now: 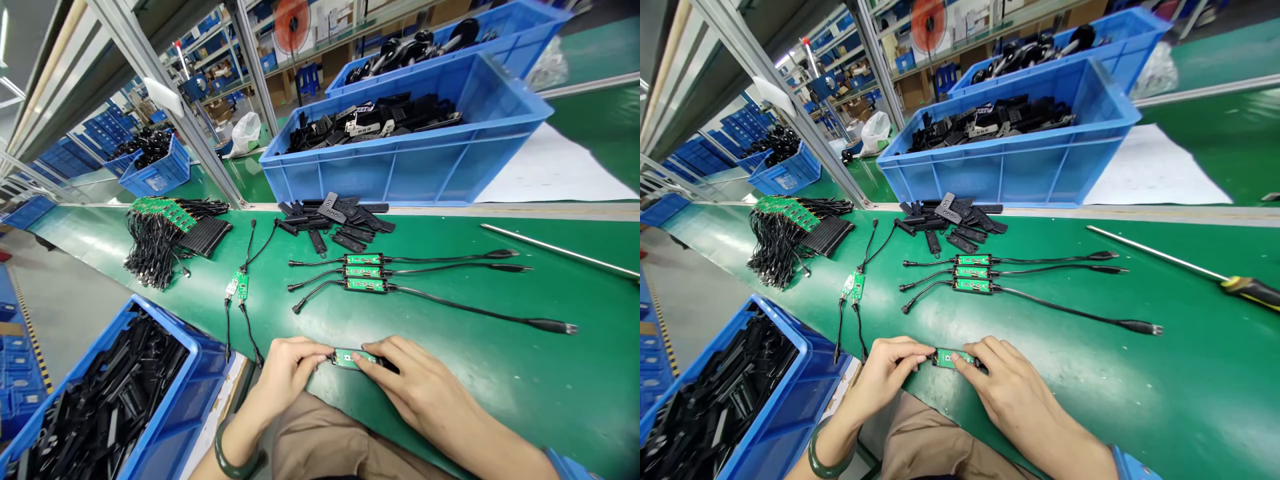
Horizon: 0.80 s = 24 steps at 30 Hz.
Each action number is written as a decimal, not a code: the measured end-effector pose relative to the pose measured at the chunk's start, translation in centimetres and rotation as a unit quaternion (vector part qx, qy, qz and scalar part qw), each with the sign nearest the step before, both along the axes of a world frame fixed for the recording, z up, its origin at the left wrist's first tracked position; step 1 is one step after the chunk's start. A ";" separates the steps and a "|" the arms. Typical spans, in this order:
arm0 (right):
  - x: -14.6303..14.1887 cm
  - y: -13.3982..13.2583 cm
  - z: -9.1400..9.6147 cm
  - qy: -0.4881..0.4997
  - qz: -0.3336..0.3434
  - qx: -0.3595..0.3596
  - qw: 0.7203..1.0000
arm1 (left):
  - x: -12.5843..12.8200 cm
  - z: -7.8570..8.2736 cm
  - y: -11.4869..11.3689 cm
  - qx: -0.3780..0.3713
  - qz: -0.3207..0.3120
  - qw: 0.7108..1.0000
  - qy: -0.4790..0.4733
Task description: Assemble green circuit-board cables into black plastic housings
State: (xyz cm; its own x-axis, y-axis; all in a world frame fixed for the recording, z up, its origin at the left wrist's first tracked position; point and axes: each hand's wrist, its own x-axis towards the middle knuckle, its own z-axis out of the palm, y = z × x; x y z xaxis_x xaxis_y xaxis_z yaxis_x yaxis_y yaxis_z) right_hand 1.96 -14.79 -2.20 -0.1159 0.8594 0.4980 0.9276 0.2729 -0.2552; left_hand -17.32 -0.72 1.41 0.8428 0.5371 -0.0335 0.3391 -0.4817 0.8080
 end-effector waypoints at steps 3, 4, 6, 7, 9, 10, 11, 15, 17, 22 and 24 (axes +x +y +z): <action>-0.2 0.0 -0.1 0.004 -0.005 -0.003 1.000 | -0.1 0.3 -0.3 0.095 -0.016 0.995 -0.010; -0.2 0.0 -0.1 0.004 -0.006 -0.003 1.000 | -0.2 0.3 -0.4 0.137 -0.025 0.990 -0.011; -0.3 0.0 -0.2 0.001 -0.009 -0.001 1.000 | -0.2 0.3 -0.5 0.226 -0.042 0.973 -0.008; -0.3 0.0 -0.3 0.000 -0.013 0.001 1.000 | -0.2 0.2 -0.5 0.271 -0.047 0.961 -0.006; -0.2 0.0 -0.4 -0.002 -0.016 0.006 1.000 | -0.1 -0.2 -0.7 0.357 -0.052 0.933 0.000; -0.2 0.0 -0.5 -0.002 -0.016 0.009 1.000 | -0.1 -0.4 -0.8 0.397 -0.054 0.916 0.006; -0.2 0.0 -0.5 -0.002 -0.014 0.013 1.000 | -0.1 -0.6 -1.0 0.436 -0.056 0.898 0.014; -0.3 0.1 -0.7 -0.003 -0.012 0.016 1.000 | 0.3 -0.9 -2.2 0.569 -0.088 0.815 0.068; -0.4 0.1 -0.7 -0.005 -0.012 0.017 1.000 | 0.6 -0.5 -2.7 0.600 -0.121 0.785 0.095; 0.7 0.2 -0.3 -0.021 -0.004 -0.005 1.000 | 2.4 1.7 -1.0 0.516 -0.234 0.803 0.186; 1.9 0.7 -0.1 -0.046 -0.017 -0.023 0.999 | 3.6 2.4 0.6 0.459 -0.214 0.837 0.208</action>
